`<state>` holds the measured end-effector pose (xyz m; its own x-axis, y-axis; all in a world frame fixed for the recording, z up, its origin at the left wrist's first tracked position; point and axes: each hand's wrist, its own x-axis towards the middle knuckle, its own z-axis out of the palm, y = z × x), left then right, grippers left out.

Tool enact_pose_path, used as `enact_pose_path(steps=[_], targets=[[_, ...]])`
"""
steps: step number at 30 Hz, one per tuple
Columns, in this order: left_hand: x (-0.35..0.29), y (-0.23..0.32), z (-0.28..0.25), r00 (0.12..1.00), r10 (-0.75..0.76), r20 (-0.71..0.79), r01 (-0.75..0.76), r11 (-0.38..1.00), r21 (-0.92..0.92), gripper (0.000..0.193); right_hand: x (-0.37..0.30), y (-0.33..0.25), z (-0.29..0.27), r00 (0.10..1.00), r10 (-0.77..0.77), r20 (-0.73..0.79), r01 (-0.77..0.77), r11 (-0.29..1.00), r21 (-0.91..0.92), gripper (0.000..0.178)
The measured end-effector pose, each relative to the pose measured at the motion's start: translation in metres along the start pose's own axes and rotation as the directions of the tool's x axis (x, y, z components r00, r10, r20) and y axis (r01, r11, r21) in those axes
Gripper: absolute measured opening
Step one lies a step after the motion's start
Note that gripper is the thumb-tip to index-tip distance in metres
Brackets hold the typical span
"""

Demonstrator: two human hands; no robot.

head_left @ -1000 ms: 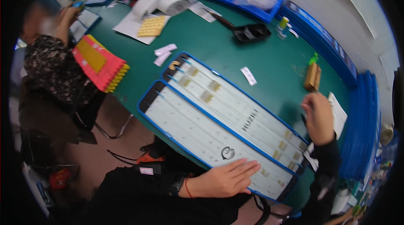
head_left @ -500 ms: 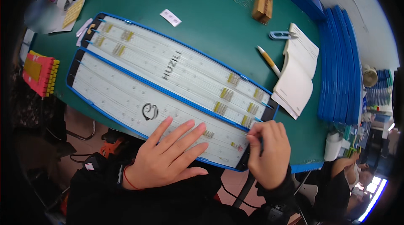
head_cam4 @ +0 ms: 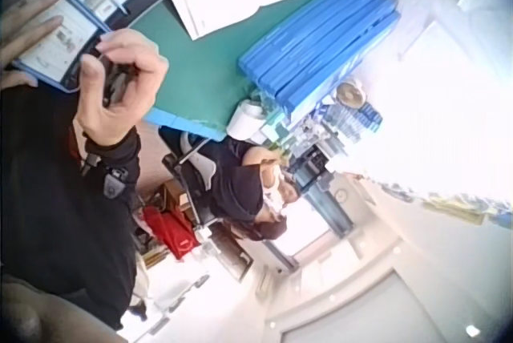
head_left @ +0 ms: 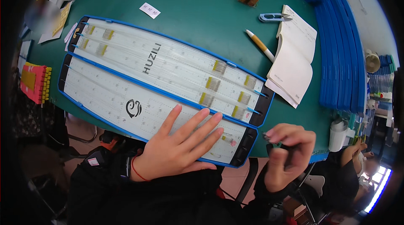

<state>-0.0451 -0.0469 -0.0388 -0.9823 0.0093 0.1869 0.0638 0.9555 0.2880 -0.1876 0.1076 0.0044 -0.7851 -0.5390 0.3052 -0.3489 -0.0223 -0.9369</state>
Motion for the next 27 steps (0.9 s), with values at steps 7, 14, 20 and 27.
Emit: enact_pose_path(steps=[7,14,20,27], targets=[[0.010,0.002,0.006,1.000,-0.027,-0.017,0.028,0.996,0.087,0.070,-0.001,0.039,0.020,0.919,0.176,-0.352,0.046,0.840,0.541,0.036],[0.008,0.001,0.009,1.000,0.004,-0.028,0.003,0.973,0.233,0.072,0.002,0.044,0.023,0.915,0.173,-0.365,0.062,0.833,0.551,0.034],[0.009,0.000,0.010,0.999,0.023,-0.026,-0.016,0.965,0.261,0.071,0.005,0.041,0.026,0.951,0.139,-0.278,0.012,0.877,0.480,0.028],[0.008,0.001,0.012,0.995,0.029,-0.097,-0.002,0.964,0.267,0.062,0.002,0.042,0.022,0.908,0.170,-0.382,0.047,0.866,0.497,0.027]])
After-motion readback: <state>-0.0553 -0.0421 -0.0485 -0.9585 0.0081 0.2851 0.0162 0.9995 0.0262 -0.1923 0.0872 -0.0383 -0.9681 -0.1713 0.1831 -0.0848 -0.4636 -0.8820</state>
